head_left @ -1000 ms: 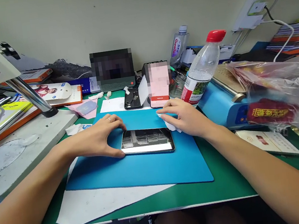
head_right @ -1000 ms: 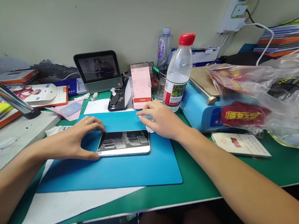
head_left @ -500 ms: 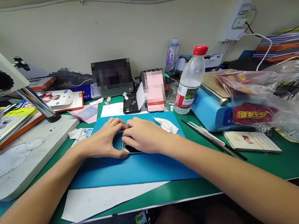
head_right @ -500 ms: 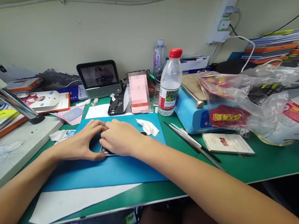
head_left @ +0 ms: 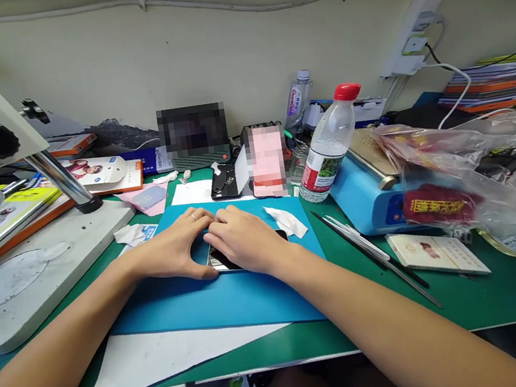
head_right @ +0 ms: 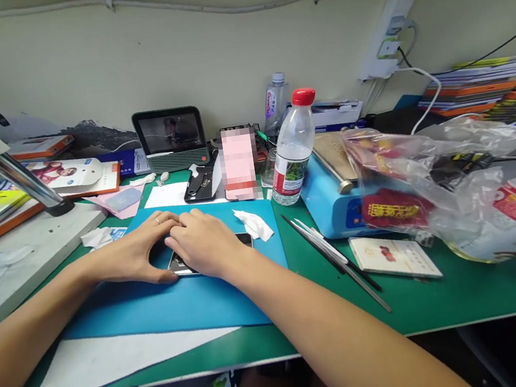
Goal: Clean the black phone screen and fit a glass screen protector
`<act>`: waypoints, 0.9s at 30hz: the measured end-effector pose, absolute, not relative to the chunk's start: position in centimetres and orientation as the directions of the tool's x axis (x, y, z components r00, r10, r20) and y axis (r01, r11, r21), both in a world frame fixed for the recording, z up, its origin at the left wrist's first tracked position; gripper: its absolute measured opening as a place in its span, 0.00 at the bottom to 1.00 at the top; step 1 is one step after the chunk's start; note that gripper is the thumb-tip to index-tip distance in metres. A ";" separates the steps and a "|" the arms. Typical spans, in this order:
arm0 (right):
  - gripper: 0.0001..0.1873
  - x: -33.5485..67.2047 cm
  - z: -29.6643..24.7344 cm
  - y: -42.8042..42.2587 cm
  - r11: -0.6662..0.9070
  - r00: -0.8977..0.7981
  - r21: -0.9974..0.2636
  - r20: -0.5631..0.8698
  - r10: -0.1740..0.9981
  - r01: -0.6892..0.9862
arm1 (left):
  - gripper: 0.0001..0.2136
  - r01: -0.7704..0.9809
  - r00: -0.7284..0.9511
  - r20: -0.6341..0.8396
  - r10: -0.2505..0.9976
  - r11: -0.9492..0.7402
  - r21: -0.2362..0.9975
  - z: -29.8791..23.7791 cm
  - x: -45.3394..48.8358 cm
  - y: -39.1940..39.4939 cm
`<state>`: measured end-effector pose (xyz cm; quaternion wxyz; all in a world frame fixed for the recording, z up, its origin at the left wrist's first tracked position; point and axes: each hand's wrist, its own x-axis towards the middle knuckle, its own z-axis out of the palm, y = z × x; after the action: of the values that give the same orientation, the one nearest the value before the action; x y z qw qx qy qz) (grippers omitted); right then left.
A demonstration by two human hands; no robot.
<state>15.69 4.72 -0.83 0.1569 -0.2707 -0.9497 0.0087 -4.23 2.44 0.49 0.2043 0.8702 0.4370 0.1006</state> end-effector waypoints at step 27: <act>0.20 15.9 -1.8 4.9 0.846 -0.790 -0.126 0.308 0.530 0.518 | 0.23 0.739 0.579 -0.030 0.815 -0.508 0.441 0.6 -3.8 2.2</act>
<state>15.92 4.92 -1.76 0.1678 -0.2770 -0.9459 0.0176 -3.77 2.16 0.55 0.2082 0.8637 0.4500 0.0908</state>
